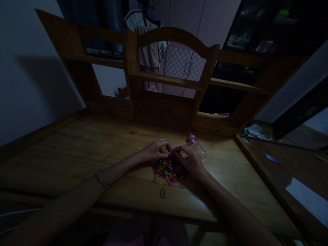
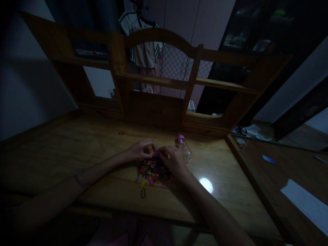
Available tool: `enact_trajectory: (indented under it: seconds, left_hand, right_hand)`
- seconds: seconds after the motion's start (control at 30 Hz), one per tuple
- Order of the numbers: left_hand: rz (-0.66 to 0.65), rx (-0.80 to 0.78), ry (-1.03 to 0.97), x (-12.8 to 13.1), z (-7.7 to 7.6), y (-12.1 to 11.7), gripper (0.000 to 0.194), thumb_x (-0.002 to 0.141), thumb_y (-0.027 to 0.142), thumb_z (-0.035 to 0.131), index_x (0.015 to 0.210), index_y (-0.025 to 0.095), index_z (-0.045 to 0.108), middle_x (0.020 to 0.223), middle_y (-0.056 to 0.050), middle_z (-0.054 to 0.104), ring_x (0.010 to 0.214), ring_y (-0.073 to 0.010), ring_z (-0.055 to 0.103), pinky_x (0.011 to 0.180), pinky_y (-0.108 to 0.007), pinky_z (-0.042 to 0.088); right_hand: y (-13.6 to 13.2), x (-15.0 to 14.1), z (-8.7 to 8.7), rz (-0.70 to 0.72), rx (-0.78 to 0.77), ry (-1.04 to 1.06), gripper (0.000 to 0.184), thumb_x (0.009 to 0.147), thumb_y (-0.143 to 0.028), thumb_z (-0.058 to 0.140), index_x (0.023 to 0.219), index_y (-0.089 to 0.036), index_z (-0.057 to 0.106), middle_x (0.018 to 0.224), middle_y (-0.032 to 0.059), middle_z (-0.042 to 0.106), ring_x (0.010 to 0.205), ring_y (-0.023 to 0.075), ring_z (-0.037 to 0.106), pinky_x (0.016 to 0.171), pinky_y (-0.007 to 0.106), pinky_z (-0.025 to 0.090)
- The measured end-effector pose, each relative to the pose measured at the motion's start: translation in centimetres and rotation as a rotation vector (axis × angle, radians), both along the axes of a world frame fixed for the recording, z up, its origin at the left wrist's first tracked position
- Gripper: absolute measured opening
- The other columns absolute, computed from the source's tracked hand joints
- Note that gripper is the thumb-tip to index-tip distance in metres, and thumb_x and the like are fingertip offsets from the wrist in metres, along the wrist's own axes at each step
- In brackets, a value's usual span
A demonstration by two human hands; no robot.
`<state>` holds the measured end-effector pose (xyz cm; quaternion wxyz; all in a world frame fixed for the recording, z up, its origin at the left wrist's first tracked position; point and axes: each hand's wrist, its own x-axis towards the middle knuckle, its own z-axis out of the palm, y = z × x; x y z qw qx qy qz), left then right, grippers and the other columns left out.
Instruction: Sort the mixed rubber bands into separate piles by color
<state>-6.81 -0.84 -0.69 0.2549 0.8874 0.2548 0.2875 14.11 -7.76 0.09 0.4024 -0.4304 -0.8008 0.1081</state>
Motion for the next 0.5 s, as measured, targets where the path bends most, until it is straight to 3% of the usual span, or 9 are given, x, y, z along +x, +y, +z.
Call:
enact_trajectory:
  seconds: [0.27, 0.4, 0.5]
  left_hand:
    - [0.054, -0.057, -0.030, -0.2, 0.3, 0.0, 0.013, 0.081, 0.024, 0.061, 0.092, 0.019, 0.066, 0.094, -0.003, 0.065, 0.091, -0.0162, 0.060, 0.082, -0.027, 0.047]
    - [0.249, -0.056, -0.126, -0.9, 0.1, 1.1, 0.022, 0.082, 0.023, 0.059, 0.103, 0.021, 0.067, 0.099, -0.004, 0.066, 0.093, -0.0166, 0.061, 0.082, -0.029, 0.048]
    - [0.390, -0.125, -0.228, -1.6, -0.1, 2.4, 0.020, 0.083, 0.028, 0.060, 0.097, 0.019, 0.069, 0.098, -0.005, 0.068, 0.095, -0.0185, 0.062, 0.087, -0.033, 0.048]
  right_hand:
    - [0.2, 0.4, -0.2, -0.106, 0.038, -0.005, 0.010, 0.086, -0.016, 0.058, 0.088, -0.022, 0.065, 0.085, 0.0018, 0.069, 0.081, 0.0188, 0.063, 0.080, 0.033, 0.047]
    - [0.3, 0.6, -0.3, -0.135, 0.067, 0.013, 0.012, 0.085, -0.015, 0.058, 0.091, -0.023, 0.065, 0.087, 0.0014, 0.069, 0.083, 0.0193, 0.063, 0.081, 0.034, 0.046]
    - [0.2, 0.7, -0.2, -0.142, 0.079, 0.032, 0.012, 0.085, -0.014, 0.058, 0.091, -0.023, 0.065, 0.088, 0.0012, 0.070, 0.084, 0.0193, 0.064, 0.083, 0.034, 0.045]
